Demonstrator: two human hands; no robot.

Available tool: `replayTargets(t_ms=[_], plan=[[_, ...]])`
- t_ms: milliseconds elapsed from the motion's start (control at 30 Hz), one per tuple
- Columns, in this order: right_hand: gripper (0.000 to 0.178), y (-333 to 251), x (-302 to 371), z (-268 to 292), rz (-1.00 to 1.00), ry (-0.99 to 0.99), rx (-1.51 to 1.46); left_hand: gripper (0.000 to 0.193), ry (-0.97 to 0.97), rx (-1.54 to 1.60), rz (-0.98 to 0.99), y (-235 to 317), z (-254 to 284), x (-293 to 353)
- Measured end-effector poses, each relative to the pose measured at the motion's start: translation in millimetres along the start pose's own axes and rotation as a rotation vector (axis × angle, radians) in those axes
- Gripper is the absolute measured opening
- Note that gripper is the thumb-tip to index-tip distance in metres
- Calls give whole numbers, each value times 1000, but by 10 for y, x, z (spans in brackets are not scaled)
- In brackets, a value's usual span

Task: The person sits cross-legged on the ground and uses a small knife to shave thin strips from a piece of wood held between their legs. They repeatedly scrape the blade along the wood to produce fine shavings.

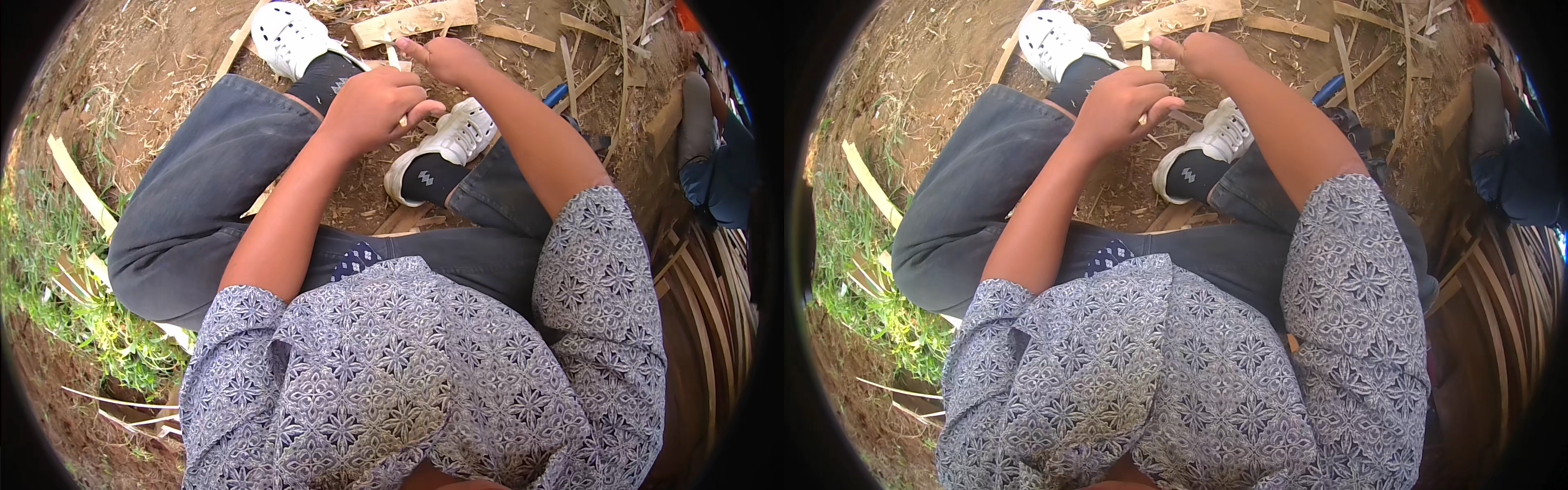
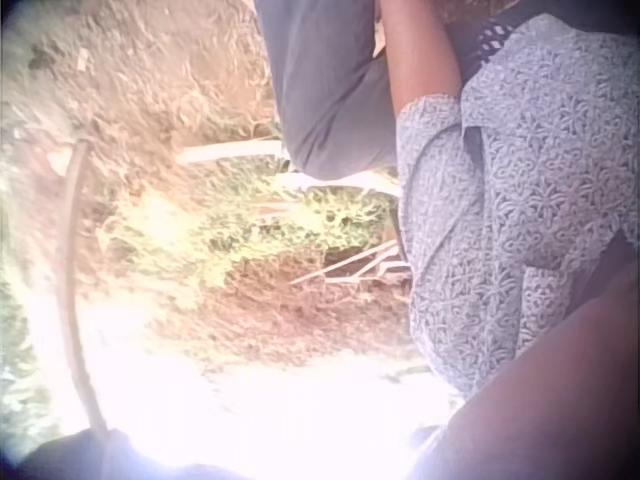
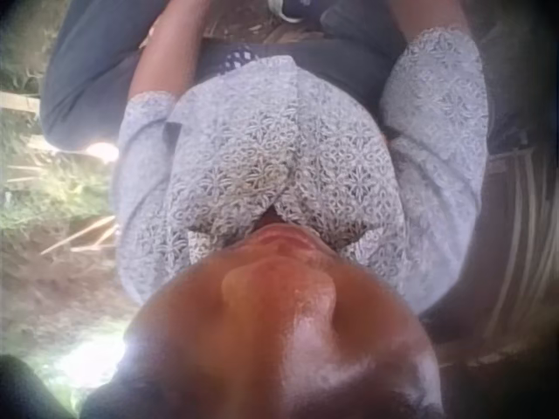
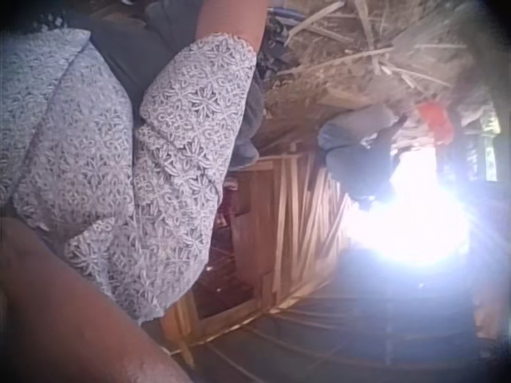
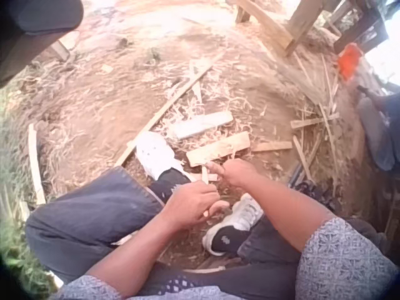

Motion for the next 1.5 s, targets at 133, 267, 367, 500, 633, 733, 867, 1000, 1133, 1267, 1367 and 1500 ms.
replayTargets(t_ms=[133,267,367,500,633,733,867,1000,1133,1267,1367,1500], plan=[[106,39,-184,-101,-62,51,-42,33,-5,-9,22,-52,-4,6],[110,113,-260,-285,-94,114,-143,35,32,2,50,-53,21,28],[115,219,-286,-377,-101,135,-326,36,48,11,26,-39,23,14],[109,129,124,-250,-50,77,-475,37,116,15,-25,3,50,28],[96,110,431,-27,-108,-27,-513,38,107,-38,0,64,114,36],[96,30,572,47,-105,-12,-478,38,124,-54,45,-27,73,97],[101,-15,507,-80,51,1,-346,38,141,-44,52,-60,43,161],[103,-127,378,-201,153,-4,-344,34,200,-9,22,-83,29,190],[102,-165,236,-284,213,24,-393,31,199,-13,32,-119,28,190],[104,-196,192,-209,128,-5,-246,31,174,-1,42,-81,31,202],[109,109,-95,-371,-29,140,-207,33,184,25,46,-30,41,94],[112,129,-174,-519,-56,145,-386,35,208,32,21,-29,64,42]])
Point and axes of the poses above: each hand's wrist, its own x-axis away from the middle knuckle, its own z-axis out of the back of the hand, y = z × x, the point moved 3 cm from there along -x, towards the middle knuckle, and after that the axes turned 3 degrees about x, right-handed, at the moved point
